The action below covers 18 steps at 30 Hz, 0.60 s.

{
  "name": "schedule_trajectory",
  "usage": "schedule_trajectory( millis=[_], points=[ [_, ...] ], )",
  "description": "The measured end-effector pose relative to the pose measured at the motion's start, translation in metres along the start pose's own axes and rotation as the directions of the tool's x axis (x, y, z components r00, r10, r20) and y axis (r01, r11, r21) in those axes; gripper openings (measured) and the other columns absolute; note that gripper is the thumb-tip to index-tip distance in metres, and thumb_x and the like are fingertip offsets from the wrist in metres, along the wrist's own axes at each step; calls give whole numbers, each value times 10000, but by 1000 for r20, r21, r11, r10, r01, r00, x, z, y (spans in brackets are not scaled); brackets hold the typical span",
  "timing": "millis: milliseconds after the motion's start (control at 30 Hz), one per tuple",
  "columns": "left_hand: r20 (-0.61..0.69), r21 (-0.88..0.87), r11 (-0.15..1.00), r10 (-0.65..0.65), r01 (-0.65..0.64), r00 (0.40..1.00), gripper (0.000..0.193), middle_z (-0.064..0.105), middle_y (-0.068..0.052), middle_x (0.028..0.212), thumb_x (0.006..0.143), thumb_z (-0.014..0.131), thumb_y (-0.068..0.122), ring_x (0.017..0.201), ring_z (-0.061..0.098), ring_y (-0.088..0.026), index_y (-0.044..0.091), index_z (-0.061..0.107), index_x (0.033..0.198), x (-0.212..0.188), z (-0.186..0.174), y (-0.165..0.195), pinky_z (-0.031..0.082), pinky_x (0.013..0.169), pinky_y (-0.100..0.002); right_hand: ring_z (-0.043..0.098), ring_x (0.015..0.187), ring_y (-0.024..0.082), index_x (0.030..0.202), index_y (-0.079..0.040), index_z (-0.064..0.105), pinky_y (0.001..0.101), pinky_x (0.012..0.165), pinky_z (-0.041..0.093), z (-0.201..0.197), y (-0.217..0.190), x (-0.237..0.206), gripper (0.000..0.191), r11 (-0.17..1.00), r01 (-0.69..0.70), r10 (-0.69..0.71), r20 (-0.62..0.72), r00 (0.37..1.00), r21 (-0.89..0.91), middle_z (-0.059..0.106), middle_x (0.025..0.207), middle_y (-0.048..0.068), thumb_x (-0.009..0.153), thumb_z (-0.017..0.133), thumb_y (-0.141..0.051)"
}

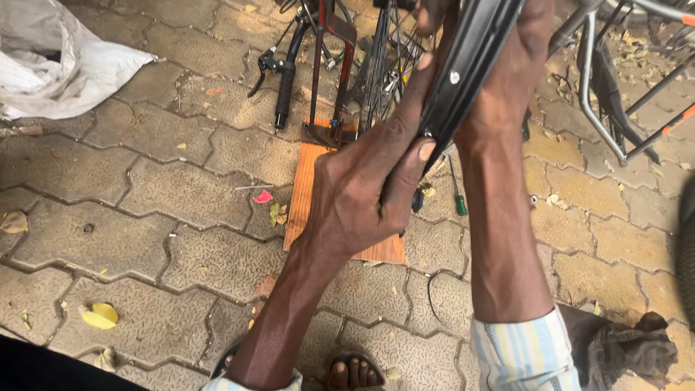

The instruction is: The person mounts a bicycle tire onto a wheel rim, pressing and working the tire bead over the rim edge with both hands while the wheel rests on a repair stand. They rotate the wheel and repeat the pressing motion around the rim to seat the tire.

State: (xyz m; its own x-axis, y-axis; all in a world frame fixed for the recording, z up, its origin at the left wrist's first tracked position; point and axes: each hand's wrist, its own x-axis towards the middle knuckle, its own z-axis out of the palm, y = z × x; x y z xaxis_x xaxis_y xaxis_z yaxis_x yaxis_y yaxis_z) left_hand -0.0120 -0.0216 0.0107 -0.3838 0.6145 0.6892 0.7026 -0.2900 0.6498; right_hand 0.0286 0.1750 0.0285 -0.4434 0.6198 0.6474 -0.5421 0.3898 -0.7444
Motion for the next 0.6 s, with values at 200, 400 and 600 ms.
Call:
schedule_trajectory(
  millis=[200,400,600],
  points=[
    [-80,-12,993,113,-114,990,459,599,-115,1469,1212,517,164,1128,771,-204,185,272,1600,-1,1,3,670,857,-294,701,787,236,1059,-27,696,300,627,581,-7,-22,5,141,963,-99,38,234,972,251,703,905,156,1132,675,-146],
    [-114,-13,990,138,-140,984,493,576,-133,1491,1185,506,145,1135,770,-225,150,300,1633,-1,4,-4,670,874,-289,746,993,224,1094,-68,731,318,907,642,-12,-29,19,69,942,-108,-42,432,901,318,749,1062,124,1036,715,-101],
    [-121,-31,990,132,-137,984,458,575,-146,1492,1178,516,146,1047,789,-204,125,338,1600,6,5,-3,675,834,-282,684,904,185,1134,-70,701,305,796,585,-9,-9,9,166,979,192,-204,277,939,72,724,1050,114,1094,728,89]
  ],
)
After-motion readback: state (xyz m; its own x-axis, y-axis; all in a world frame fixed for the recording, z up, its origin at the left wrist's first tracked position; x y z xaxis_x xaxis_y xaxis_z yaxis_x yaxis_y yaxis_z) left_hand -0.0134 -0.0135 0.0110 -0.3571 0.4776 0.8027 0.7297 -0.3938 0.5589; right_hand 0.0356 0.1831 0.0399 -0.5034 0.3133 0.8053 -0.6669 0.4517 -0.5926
